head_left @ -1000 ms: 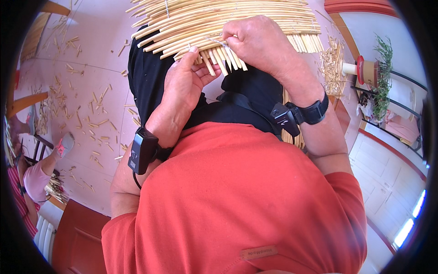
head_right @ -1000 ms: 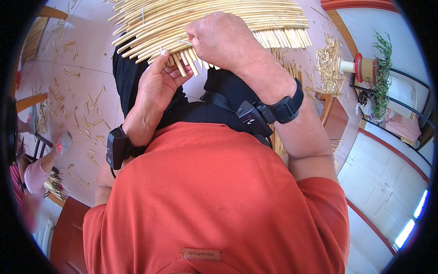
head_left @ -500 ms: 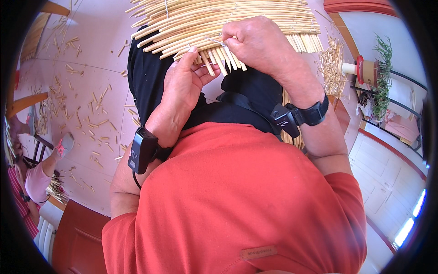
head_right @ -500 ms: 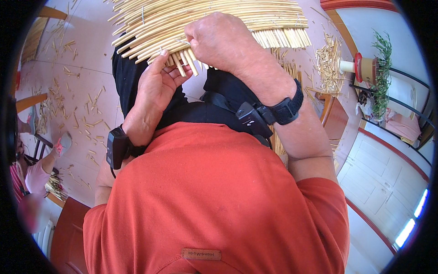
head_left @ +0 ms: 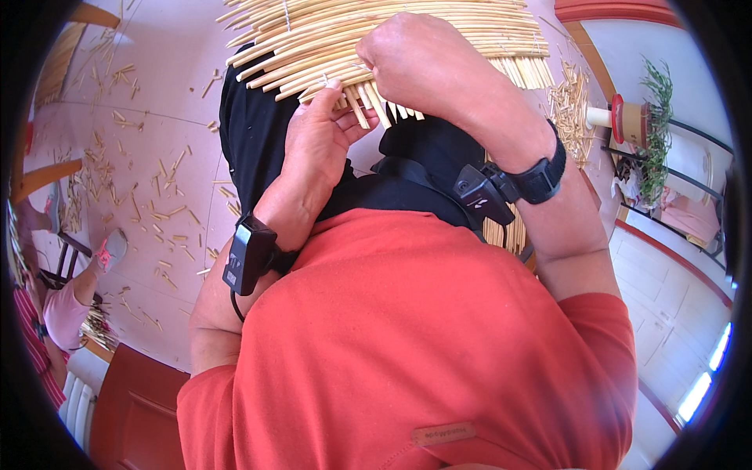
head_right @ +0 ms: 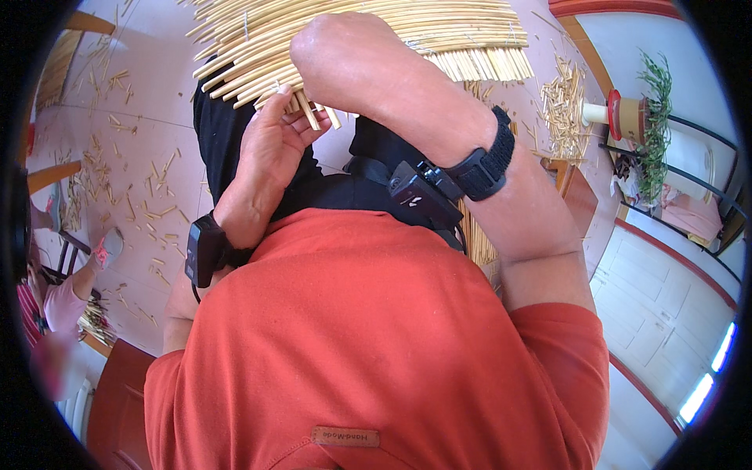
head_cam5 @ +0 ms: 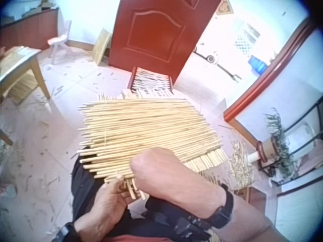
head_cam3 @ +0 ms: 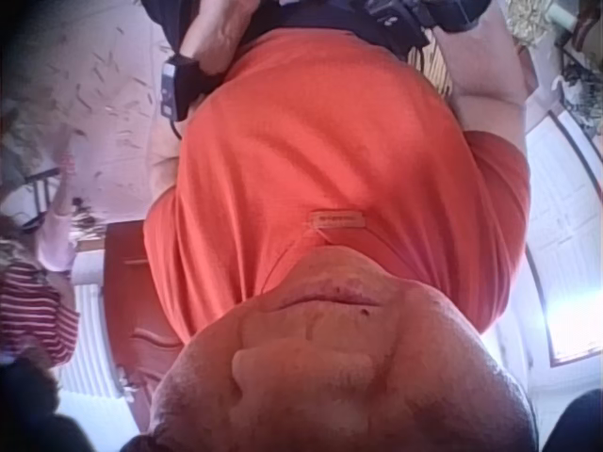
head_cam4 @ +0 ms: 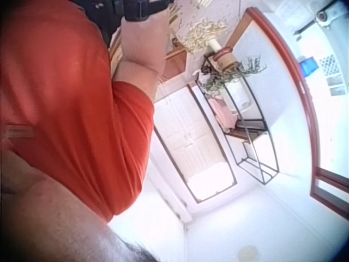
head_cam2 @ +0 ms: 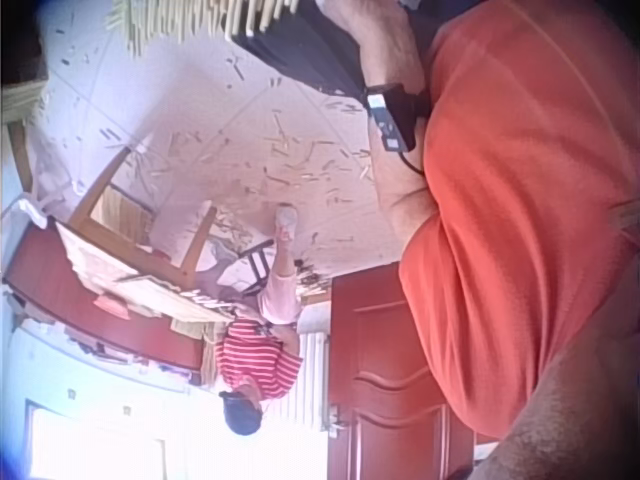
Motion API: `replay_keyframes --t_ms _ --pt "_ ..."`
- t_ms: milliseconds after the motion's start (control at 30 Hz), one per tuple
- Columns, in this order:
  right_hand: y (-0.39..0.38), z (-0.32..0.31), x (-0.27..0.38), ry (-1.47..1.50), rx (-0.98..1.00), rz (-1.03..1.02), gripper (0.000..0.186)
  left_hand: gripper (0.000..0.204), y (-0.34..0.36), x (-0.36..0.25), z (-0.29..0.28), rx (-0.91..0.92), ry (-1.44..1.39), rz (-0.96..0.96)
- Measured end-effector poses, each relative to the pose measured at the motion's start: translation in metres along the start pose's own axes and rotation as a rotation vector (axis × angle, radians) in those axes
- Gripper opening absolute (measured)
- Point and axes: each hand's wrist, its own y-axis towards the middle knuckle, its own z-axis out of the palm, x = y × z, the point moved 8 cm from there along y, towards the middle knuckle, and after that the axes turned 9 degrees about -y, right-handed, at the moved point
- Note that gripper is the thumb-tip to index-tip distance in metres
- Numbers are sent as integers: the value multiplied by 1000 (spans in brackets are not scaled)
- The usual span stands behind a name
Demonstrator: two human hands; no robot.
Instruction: Weave together thin bamboo sticks using white string to create a mat.
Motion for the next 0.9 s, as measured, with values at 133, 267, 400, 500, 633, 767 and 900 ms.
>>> replay_keyframes --t_ms 133,267,400,500,633,767,900 --pt "5 -1 9 -41 68 -22 17 23 2 5 -3 -36 -42 -17" --pt "7 -2 9 -74 60 -30 16 23 3 5 -5 -59 -39 -4" --pt "9 -1 11 -117 78 -21 16 23 2 5 -5 -63 -32 -2" --pt "10 0 13 -140 105 -33 15 22 1 5 -5 -105 -38 15" --pt "8 1 17 -168 75 -59 14 22 3 6 -6 -89 -35 19" --pt "9 9 23 -197 183 -91 12 22 3 6 -9 -100 -28 14" --pt "4 11 24 -204 19 -108 12 22 1 7 -2 -100 -2 6"
